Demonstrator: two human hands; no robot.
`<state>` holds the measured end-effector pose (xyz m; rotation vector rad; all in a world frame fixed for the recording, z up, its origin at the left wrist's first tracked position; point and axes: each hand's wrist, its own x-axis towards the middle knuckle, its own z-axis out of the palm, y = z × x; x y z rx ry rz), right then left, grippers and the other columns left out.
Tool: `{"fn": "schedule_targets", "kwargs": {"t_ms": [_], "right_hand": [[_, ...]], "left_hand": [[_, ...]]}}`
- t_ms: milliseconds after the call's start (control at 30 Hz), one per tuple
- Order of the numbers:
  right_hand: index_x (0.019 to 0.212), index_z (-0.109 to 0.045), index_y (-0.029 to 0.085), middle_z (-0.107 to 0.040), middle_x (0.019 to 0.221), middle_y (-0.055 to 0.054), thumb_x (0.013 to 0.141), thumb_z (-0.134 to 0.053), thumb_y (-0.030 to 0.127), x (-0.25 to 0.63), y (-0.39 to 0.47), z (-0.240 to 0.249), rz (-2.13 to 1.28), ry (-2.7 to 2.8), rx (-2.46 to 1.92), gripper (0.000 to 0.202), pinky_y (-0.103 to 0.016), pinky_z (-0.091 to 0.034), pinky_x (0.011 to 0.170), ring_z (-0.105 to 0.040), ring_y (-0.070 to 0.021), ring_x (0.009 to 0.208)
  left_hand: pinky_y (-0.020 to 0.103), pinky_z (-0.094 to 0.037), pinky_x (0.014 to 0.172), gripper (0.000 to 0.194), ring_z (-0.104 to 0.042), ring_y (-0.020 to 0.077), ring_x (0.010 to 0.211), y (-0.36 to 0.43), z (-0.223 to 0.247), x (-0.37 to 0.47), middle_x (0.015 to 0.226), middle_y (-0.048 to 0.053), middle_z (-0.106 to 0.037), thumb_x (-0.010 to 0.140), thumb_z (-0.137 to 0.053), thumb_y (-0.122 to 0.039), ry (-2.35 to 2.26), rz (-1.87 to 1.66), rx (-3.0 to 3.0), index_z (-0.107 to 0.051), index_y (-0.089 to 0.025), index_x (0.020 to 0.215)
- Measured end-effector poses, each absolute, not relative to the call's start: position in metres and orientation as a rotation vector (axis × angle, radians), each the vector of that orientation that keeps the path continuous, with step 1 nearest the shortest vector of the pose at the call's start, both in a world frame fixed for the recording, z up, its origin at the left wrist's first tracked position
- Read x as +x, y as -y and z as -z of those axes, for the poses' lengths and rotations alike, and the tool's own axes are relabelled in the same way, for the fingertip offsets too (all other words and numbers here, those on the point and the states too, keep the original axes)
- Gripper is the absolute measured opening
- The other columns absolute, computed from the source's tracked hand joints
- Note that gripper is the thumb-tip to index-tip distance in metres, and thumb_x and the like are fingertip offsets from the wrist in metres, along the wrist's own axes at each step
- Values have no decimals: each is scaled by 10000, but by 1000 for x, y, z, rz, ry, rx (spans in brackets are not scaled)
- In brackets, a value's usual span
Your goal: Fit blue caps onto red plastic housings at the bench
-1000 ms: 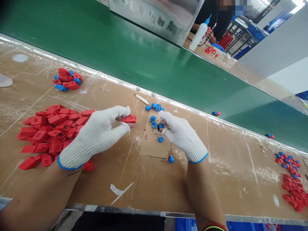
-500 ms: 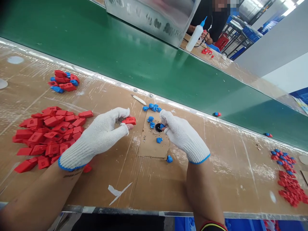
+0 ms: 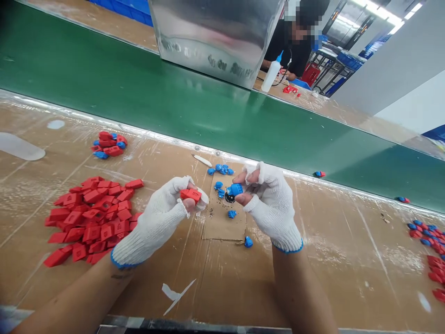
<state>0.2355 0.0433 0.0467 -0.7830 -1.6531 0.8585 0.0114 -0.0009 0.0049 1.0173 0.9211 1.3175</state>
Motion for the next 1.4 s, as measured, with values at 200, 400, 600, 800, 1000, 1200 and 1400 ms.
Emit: {"fn": "schedule_targets", "kwargs": {"t_ms": [200,400,600,800,1000,1200,1400], "right_hand": [[940,-609,295,-708,917,-5,851,-934,430,223,-33,-45,-873,1576,-778,363,-350,-663,656,-740,-218,896],[978,-668,300,-742,940,-4,872,-920,308,213,-19,-51,-852,1588,-752,273,-417,-678,795,-753,-219,909],[1036,-665,305,-766,1018,-25,889,-844,201,209,-12,-44,-806,1691,-783,254,-482,-686,862,-776,-255,966],[1064,-654,321,-750,1025,-7,890,-817,147,202,-8,-40,-799,1648,-747,295,-457,-673,843,-757,-228,926],[1047,-657,313,-752,1016,-3,888,-808,136,199,-13,-34,-749,1638,-811,281,-397,-667,744,-746,-207,888],[1067,-677,299,-768,1019,-20,886,-793,169,199,-17,-30,-739,1597,-873,251,-367,-664,695,-746,-196,835],[1045,-667,299,-781,1032,-16,880,-831,160,202,-14,-33,-749,1648,-833,271,-400,-665,761,-761,-215,881]], "left_hand": [[290,-507,689,285,-606,143,706,5,-6,15,777,13,-670,855,-869,-421,-724,-1317,825,-709,-194,919],[259,-522,683,397,-629,137,691,3,-1,20,744,-7,-650,778,-948,-434,-460,-1218,620,-665,-196,921],[271,-508,721,363,-596,139,743,9,-4,27,827,29,-651,935,-820,-509,-438,-1193,647,-695,-169,936],[220,-495,671,324,-576,96,683,11,-8,25,772,-24,-627,818,-940,-375,-422,-1221,532,-700,-200,946],[189,-487,612,299,-559,73,650,3,-9,20,766,-45,-585,729,-885,-151,-528,-1203,385,-659,-192,920],[194,-490,597,308,-583,88,666,-1,-8,20,777,-25,-590,876,-855,-334,-636,-1209,386,-578,-199,869],[243,-556,698,250,-667,119,756,7,-9,18,867,16,-749,777,-902,-201,-756,-1330,699,-686,-189,904]]}}
